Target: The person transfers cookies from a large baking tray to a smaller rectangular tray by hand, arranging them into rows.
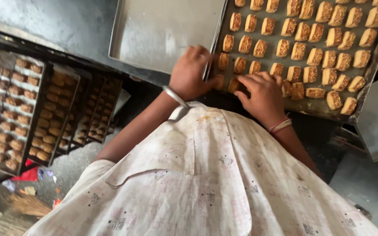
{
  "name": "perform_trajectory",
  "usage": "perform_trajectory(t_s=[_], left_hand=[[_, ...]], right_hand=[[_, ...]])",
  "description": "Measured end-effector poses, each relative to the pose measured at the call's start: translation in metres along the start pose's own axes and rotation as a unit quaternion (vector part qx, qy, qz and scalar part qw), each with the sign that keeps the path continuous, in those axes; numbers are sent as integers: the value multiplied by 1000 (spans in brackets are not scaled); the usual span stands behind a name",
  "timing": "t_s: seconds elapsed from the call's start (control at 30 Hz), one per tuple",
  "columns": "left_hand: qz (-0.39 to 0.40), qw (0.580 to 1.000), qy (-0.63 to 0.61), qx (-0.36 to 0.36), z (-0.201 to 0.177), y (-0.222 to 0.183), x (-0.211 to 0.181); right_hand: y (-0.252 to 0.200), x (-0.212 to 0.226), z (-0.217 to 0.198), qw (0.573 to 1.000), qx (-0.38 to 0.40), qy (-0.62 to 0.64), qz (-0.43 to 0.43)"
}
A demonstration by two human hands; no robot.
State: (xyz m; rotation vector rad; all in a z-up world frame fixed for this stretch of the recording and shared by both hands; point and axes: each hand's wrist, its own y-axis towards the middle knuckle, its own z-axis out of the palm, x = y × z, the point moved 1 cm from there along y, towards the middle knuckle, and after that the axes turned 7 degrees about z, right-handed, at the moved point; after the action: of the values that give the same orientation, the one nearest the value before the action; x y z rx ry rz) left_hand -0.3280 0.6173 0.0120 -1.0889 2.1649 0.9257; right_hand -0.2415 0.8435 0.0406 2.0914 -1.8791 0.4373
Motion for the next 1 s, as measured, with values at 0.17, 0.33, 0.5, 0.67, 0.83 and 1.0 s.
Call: perform_trajectory(t_s=[0.17,0.33,0.5,0.67,0.83,1.0], left_hand=[[152,959,113,209,11,23,19],[296,925,114,211,21,33,36],[322,907,84,258,26,35,44],[318,900,73,289,33,38,34],[279,913,83,285,27,35,28],[252,924,111,265,24,34,21]], right_hand=[[18,15,-2,979,122,-155,48],[40,44,-9,948,184,-212,152],[34,49,1,940,179,-213,198],[27,41,4,953,152,-159,207],[26,35,6,965,136,-144,172],[33,30,4,967,155,-125,159]])
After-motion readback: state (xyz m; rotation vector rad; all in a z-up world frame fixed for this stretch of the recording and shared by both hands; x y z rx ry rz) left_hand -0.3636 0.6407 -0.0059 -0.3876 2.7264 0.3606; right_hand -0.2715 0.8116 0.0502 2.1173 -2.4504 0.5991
